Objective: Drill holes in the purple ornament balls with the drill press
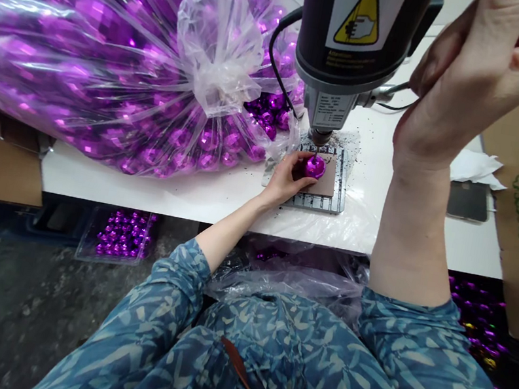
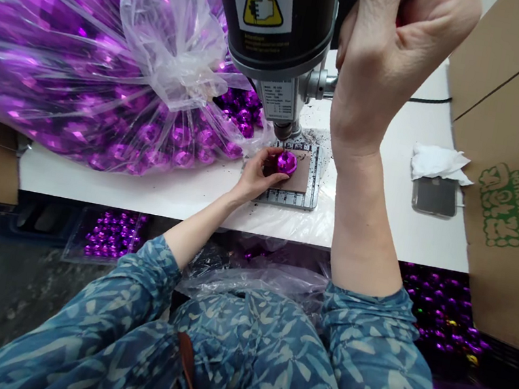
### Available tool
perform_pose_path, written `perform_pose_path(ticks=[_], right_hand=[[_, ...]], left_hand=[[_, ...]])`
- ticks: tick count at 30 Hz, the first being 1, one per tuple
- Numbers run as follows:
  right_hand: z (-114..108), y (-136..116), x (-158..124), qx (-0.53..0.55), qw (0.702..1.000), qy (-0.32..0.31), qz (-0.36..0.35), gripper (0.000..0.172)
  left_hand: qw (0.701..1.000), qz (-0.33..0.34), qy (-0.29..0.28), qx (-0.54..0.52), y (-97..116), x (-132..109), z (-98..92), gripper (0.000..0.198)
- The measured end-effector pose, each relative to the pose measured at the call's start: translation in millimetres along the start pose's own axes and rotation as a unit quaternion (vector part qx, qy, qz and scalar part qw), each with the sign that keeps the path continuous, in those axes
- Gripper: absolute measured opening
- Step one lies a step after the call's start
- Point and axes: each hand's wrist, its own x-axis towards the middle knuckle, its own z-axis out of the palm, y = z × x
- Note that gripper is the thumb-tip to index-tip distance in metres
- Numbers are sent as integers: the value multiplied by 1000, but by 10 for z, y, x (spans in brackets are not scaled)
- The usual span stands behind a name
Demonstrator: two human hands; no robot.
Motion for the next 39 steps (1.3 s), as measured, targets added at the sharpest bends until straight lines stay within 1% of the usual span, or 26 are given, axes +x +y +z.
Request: perform_pose_path(ticks=[3, 5, 10, 13, 15, 19, 25, 30, 33, 36, 39], right_hand=[[-11, 34, 2, -4, 999, 47, -7, 72], [-25, 65, -13, -5, 999, 50, -6, 75], [-74, 155, -196, 0, 995, 79, -68, 60], [-88, 211, -339, 17, 993, 92, -79, 54], [-93, 249, -403, 35, 991, 104, -82, 54], [-116, 323, -477, 40, 990, 94, -96, 57], [-189, 433, -582, 28, 990, 67, -118, 51], [-249, 601, -630, 16, 989, 74, -129, 55], [-284, 709, -692, 20, 987, 74, -138, 55], [-265, 672, -713, 35, 988, 69, -132, 55], [-171, 445, -551, 40, 988, 89, -120, 52]], left_hand=[[1000, 17, -7, 8, 6, -17, 14, 52], [1000, 19, -11, 3, 15, -19, 16, 52], [999, 27, -20, 3, 24, -4, 8, 51], [1000, 23, -21, 1, 11, 2, 3, 52], [1000, 21, -17, 0, -6, 2, 2, 53], [1000, 27, -13, 6, -39, -1, 10, 52], [1000, 19, -5, -3, -43, -4, 20, 52], [1000, 18, -9, -1, -18, -8, 25, 51], [1000, 5, -7, -17, 17, -13, 23, 52], [999, -9, -13, -31, 55, -14, 18, 53], [999, -14, -19, -41, 76, -5, 28, 54]])
